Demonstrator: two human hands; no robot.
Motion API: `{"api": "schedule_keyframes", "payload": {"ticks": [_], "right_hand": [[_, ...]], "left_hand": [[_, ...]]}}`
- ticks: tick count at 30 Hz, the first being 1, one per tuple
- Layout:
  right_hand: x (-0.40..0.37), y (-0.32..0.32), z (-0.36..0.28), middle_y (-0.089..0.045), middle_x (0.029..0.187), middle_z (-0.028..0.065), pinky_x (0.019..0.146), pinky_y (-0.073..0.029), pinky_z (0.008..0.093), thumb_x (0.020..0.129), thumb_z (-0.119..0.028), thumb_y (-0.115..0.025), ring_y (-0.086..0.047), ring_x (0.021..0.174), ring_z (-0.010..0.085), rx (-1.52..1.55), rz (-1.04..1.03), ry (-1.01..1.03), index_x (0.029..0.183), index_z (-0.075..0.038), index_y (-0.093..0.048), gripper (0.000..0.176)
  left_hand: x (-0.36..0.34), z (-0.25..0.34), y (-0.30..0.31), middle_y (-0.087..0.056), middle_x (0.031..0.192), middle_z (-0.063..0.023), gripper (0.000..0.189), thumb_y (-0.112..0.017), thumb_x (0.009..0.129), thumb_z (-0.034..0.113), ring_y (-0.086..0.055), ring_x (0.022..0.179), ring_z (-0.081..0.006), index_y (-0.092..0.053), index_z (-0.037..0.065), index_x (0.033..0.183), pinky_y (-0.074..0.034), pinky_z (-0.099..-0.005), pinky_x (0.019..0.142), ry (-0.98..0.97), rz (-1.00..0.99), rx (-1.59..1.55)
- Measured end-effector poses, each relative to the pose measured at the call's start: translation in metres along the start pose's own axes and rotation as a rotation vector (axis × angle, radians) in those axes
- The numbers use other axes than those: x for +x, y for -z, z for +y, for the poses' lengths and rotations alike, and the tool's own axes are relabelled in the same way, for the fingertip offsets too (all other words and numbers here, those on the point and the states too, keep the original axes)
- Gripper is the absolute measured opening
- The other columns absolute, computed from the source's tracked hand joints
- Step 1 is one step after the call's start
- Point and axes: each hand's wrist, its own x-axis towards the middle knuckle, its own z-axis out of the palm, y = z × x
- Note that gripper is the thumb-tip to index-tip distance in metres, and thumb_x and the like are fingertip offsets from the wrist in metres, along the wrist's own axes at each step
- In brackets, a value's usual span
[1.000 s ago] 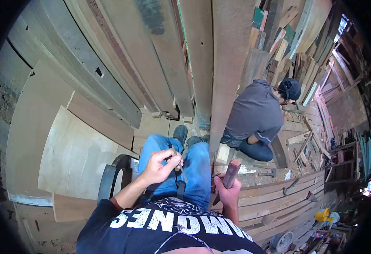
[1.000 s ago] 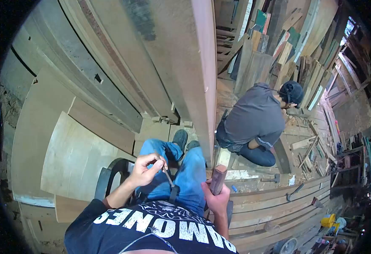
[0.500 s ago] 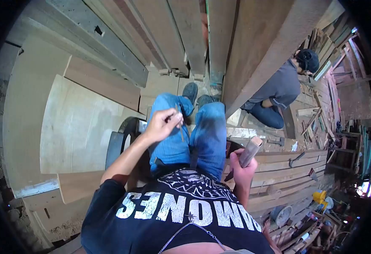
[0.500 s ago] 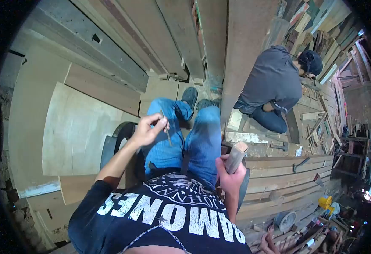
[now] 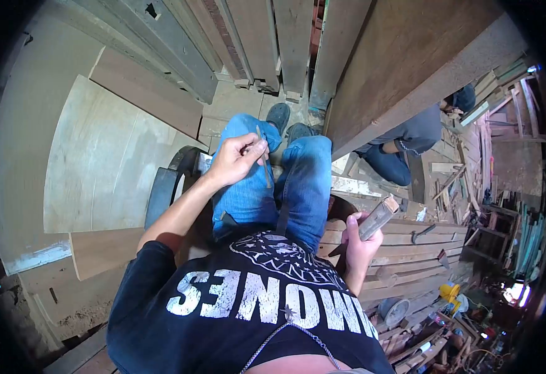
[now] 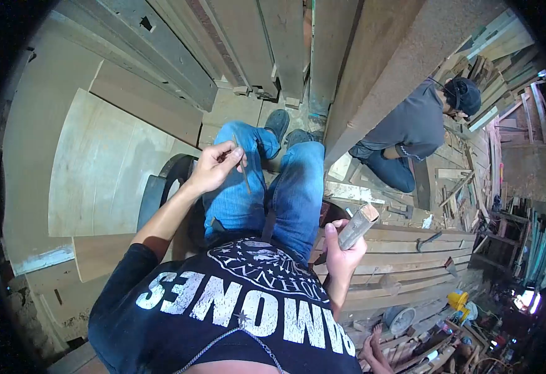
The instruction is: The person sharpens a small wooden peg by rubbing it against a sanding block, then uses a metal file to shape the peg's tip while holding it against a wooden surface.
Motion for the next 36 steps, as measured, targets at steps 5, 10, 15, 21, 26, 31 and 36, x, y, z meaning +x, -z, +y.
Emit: {"api": "schedule_keyframes", "payload": {"ticks": [5, 10, 15, 21, 26, 31, 36], "right_hand": [[0.0, 0.0, 0.001, -0.059, 0.064, 0.0012, 0.045, -0.042, 0.0219, 0.089, -0.003, -0.073, -0.053, 0.049, 0.0068, -0.012, 0.002, 0.004, 0.097, 0.002, -0.063, 0.014], [0.001, 0.001, 0.002, -0.059, 0.068, 0.0025, 0.043, -0.04, 0.0225, 0.091, -0.006, -0.072, -0.052, 0.048, 0.0078, -0.059, -0.031, 0.029, 0.099, 0.002, -0.061, 0.016], [0.002, -0.002, 0.001, -0.059, 0.066, 0.0014, 0.044, -0.04, 0.0217, 0.09, -0.006, -0.073, -0.052, 0.048, 0.0065, -0.044, -0.012, 0.023, 0.098, 0.002, -0.062, 0.016], [0.012, 0.007, 0.013, -0.067, 0.072, 0.004, 0.055, -0.049, 0.0265, 0.088, -0.009, -0.077, -0.062, 0.059, 0.0109, -0.294, 0.104, 0.188, 0.097, 0.001, -0.065, 0.017], [0.021, 0.038, 0.044, -0.07, 0.091, 0.0138, 0.07, -0.052, 0.0463, 0.071, -0.007, -0.076, -0.067, 0.079, 0.0387, -1.226, 0.462, 0.308, 0.107, -0.012, -0.069, 0.037], [0.008, 0.071, 0.102, -0.067, 0.091, 0.0135, 0.067, -0.048, 0.0526, 0.071, -0.009, -0.073, -0.065, 0.078, 0.0407, -1.388, 0.522, 0.237, 0.11, -0.013, -0.067, 0.039], [0.008, 0.062, 0.099, -0.065, 0.087, 0.0176, 0.066, -0.045, 0.0579, 0.074, -0.016, -0.073, -0.063, 0.079, 0.0442, -1.423, 0.528, 0.096, 0.1, -0.01, -0.063, 0.028]], "left_hand": [[-0.002, -0.003, -0.002, -0.065, 0.072, -0.0014, 0.03, -0.056, 0.104, 0.024, -0.058, 0.069, -0.0044, -0.065, 0.001, 0.088, -0.044, -0.0229, 0.062, 0.021, -0.007, 0.019], [-0.005, -0.001, -0.008, -0.066, 0.072, -0.0011, 0.031, -0.055, 0.105, 0.026, -0.057, 0.066, -0.0042, -0.066, 0.002, 0.088, -0.043, -0.0229, 0.059, -0.012, -0.034, 0.029], [-0.006, 0.003, -0.005, -0.067, 0.085, -0.0042, 0.025, -0.054, 0.104, 0.018, -0.061, 0.075, -0.0076, -0.064, 0.0, 0.091, -0.047, -0.0247, 0.069, 0.083, -0.095, 0.013], [-0.004, 0.003, -0.009, -0.067, 0.077, -0.0026, 0.028, -0.056, 0.104, 0.02, -0.061, 0.069, -0.0068, -0.065, 0.0, 0.086, -0.048, -0.0245, 0.063, 0.027, -0.017, -0.051], [-0.003, 0.005, -0.007, -0.067, 0.078, -0.0035, 0.027, -0.054, 0.104, 0.017, -0.062, 0.072, -0.0082, -0.063, -0.001, 0.086, -0.049, -0.0259, 0.066, 0.038, 0.01, -0.075], [-0.001, 0.012, -0.005, -0.065, 0.075, -0.0043, 0.029, -0.048, 0.106, 0.02, -0.061, 0.069, -0.0094, -0.059, 0.001, 0.087, -0.047, -0.0263, 0.065, 0.046, 0.039, -0.052], [0.0, 0.022, 0.007, -0.051, 0.066, 0.0012, 0.029, -0.047, 0.107, 0.022, -0.048, 0.06, -0.0064, -0.056, 0.004, 0.086, -0.038, -0.0261, 0.057, 0.103, 0.064, -0.058]]}}
